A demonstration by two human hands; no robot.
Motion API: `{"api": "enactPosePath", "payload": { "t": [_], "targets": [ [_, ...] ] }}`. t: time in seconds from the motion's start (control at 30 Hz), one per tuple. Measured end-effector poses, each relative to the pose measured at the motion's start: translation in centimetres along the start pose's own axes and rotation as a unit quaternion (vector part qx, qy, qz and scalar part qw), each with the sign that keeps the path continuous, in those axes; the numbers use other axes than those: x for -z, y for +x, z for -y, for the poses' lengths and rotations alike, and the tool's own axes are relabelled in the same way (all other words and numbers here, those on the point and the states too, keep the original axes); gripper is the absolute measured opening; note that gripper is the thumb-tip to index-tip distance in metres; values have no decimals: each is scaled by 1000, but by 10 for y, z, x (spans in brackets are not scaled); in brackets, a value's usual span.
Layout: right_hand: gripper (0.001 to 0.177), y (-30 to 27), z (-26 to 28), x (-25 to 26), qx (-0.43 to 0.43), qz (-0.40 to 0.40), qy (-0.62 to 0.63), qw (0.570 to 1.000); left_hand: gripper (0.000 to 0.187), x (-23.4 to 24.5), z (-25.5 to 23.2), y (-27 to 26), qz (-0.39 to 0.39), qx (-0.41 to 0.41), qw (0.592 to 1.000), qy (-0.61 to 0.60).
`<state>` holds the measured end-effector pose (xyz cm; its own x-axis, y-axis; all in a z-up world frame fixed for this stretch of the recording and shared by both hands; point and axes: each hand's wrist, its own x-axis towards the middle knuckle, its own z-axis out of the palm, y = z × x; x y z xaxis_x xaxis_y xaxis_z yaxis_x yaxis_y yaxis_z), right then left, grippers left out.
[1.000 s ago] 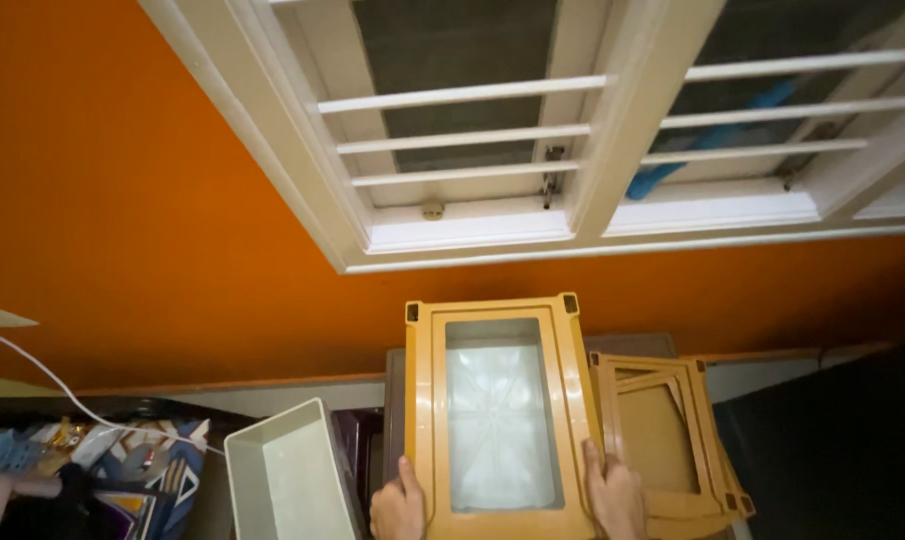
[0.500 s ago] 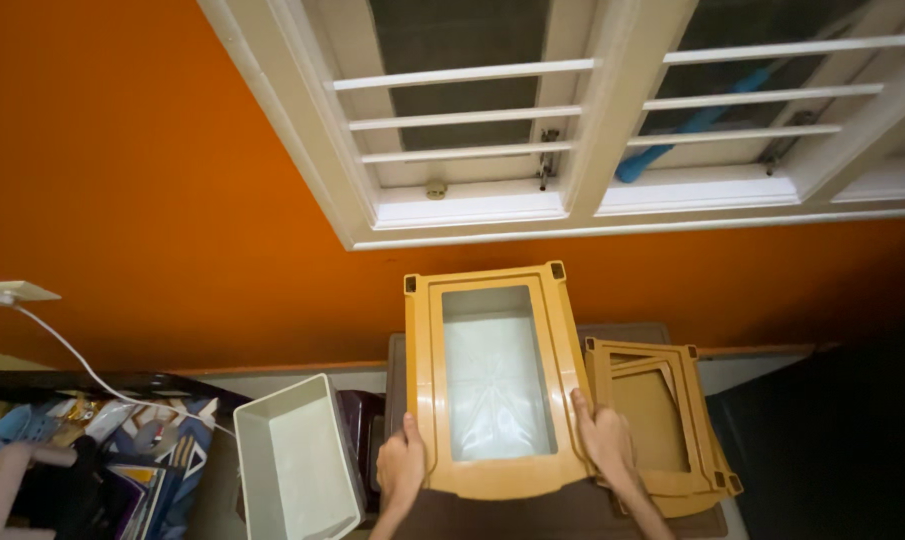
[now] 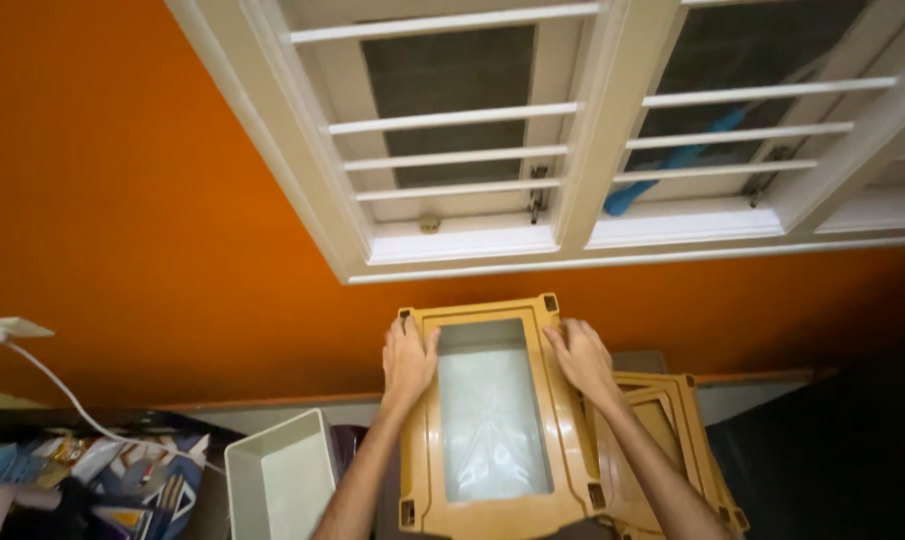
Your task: The person assembles a plastic storage unit by placing white bins into yellow frames and attaching small yellow corner pieces. They repeat this process for multiple units, stacking the assembled frames and bins on a table.
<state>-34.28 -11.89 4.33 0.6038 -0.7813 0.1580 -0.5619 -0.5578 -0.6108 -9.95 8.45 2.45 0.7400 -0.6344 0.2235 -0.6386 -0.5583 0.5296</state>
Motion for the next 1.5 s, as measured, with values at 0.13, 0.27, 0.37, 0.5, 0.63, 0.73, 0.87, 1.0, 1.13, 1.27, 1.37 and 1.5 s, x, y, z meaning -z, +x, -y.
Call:
{"api": "enactPosePath", "payload": {
  "t": [0.13, 0.27, 0.37, 0.5, 0.63, 0.73, 0.87, 1.0, 1.13, 1.27, 1.37, 1.5],
  "targets": [
    [61, 81, -1, -27, 32, 10, -16, 999, 61, -26, 19, 75, 71, 86, 992, 50],
    [77, 143, -15, -68, -14, 128, -85, 988, 60, -58, 45, 121, 131, 170, 976, 35],
    [86, 161, -24, -91, -25, 158, -122, 980, 52, -64, 53, 133, 150, 207, 966, 36],
    [87, 161, -29, -98, -48, 143, -148, 977, 50, -56, 46, 129, 144, 233, 962, 22],
    [86, 154, -19, -89, -86, 116, -127, 981, 47, -44, 29, 120, 93, 242, 966, 16],
    [78, 152, -8, -81, -102, 69, -89, 988, 43, -41, 18, 120, 35, 242, 970, 10],
    [59, 128, 3, -72, -75, -56, -47, 995, 37, -32, 10, 103, -65, 176, 982, 8],
    [43, 116, 7, -69, 72, -155, -72, 983, 26, -22, 0, 86, -166, -11, 986, 15],
    [37, 86, 13, -67, 154, -119, -96, 976, 29, -9, -13, 39, -137, -73, 987, 27],
    [51, -5, 16, -63, 135, -62, -54, 987, 29, 13, 12, -62, -17, 42, 999, -4],
    [45, -88, 22, -56, 148, -60, -11, 987, 41, 30, 48, -150, -49, 97, 993, -56],
    [39, -179, 32, -53, 164, -26, 24, 986, 41, 31, 86, -242, -75, 151, 983, -72]
  ]
}}
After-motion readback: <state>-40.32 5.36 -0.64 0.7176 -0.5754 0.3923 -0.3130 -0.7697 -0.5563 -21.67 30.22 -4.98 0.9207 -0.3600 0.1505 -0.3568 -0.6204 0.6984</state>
